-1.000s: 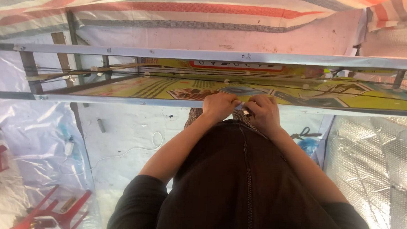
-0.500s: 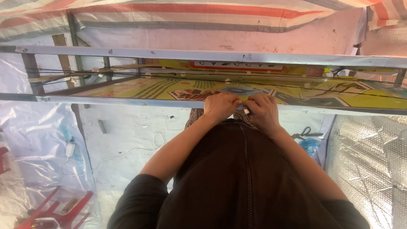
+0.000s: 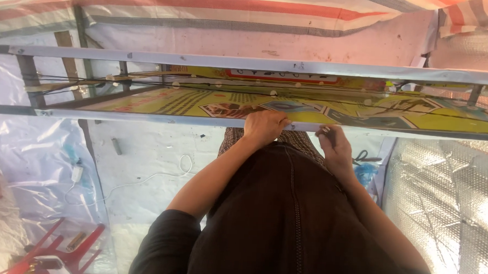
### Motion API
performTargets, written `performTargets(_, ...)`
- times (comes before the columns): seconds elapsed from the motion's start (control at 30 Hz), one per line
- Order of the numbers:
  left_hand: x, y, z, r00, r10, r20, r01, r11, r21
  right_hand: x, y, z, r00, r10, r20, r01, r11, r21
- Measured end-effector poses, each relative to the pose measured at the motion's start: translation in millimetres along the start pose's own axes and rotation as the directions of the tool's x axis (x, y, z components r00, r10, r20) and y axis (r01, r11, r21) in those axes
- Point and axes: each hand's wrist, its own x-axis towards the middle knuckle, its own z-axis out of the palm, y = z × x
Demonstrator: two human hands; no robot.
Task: The person sits on the floor and then stands to attach a large yellow printed banner to a metal frame. They use a lighter to heat and secure the edges of the banner to the frame, smoothing it out with their hands.
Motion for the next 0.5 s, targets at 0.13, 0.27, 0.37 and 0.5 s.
performTargets(0.13,-4,0,-1,0.999,0.037,-0.034,-0.038,0.999,-0.012,-9,12,10,1.000,-0.004,0.017,0.004,1.000,0.004)
performTargets(0.27,4,-10,12,0.996,0.075,-0.044,-0.070,0.991,0.118,5,-8,24,0.993,-0.116,-0.002,0.113,0.971,-0.212)
performTargets(0.37,4,-7,11,0.995,0.076,-0.058,-0.067,0.988,0.142,14,-16,35,0.960,-0.279,-0.028,0.247,0.889,-0.385)
performTargets(0.5,3,-4,4,0.999,0.031,0.010,-0.032,0.987,0.155,25,20,51,0.903,-0.430,0.017,0.338,0.684,-0.646)
